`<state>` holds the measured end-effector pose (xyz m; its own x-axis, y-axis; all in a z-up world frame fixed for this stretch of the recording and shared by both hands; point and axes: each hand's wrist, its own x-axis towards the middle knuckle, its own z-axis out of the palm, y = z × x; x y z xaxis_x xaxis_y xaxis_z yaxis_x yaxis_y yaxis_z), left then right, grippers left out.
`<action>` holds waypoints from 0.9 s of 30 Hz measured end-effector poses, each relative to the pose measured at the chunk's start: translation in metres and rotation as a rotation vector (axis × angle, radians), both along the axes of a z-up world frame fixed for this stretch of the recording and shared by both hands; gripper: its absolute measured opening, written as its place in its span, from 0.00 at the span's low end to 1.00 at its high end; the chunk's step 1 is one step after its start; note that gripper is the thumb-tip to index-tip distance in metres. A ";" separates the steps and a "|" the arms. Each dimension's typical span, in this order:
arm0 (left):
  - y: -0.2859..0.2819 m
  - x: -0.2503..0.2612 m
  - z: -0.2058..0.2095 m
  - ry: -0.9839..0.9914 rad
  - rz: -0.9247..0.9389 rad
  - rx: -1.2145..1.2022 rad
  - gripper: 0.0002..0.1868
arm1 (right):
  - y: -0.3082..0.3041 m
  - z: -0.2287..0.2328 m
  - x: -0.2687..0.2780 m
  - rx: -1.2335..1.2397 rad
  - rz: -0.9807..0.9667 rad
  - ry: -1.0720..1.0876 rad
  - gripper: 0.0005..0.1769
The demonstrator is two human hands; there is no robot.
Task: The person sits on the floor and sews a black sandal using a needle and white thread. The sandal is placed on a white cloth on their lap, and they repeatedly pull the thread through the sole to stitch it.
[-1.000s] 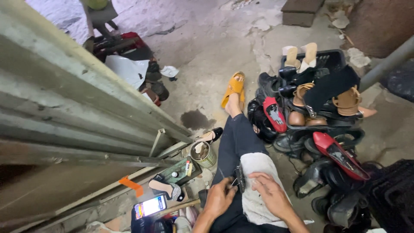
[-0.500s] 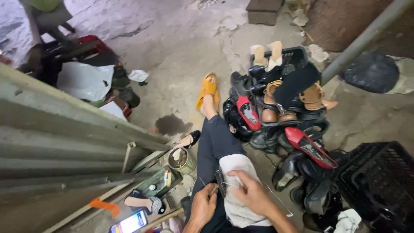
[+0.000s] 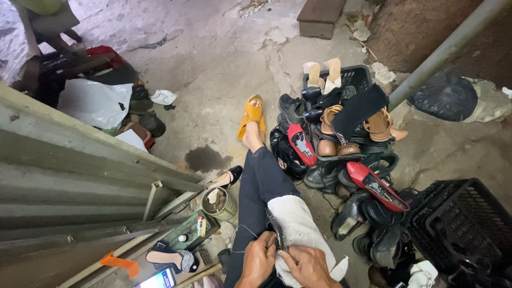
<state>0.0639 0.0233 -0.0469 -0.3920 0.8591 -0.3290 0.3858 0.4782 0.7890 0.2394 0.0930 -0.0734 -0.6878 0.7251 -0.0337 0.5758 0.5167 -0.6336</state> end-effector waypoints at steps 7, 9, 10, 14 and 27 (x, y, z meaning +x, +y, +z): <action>0.002 -0.003 0.004 -0.017 -0.007 -0.018 0.17 | 0.007 0.047 -0.013 -0.271 -0.013 -0.365 0.22; 0.001 0.001 0.014 -0.004 -0.014 -0.002 0.15 | 0.011 0.054 -0.018 -0.289 0.014 -0.360 0.20; 0.001 0.002 0.019 0.010 -0.018 0.014 0.13 | 0.013 0.057 -0.020 -0.306 0.044 -0.354 0.20; -0.002 -0.002 0.033 -0.038 -0.084 0.026 0.15 | 0.010 0.032 -0.016 -0.195 -0.025 -0.257 0.18; -0.055 -0.038 -0.014 0.028 0.138 -0.006 0.22 | 0.040 0.060 0.041 -0.735 -0.602 -0.113 0.22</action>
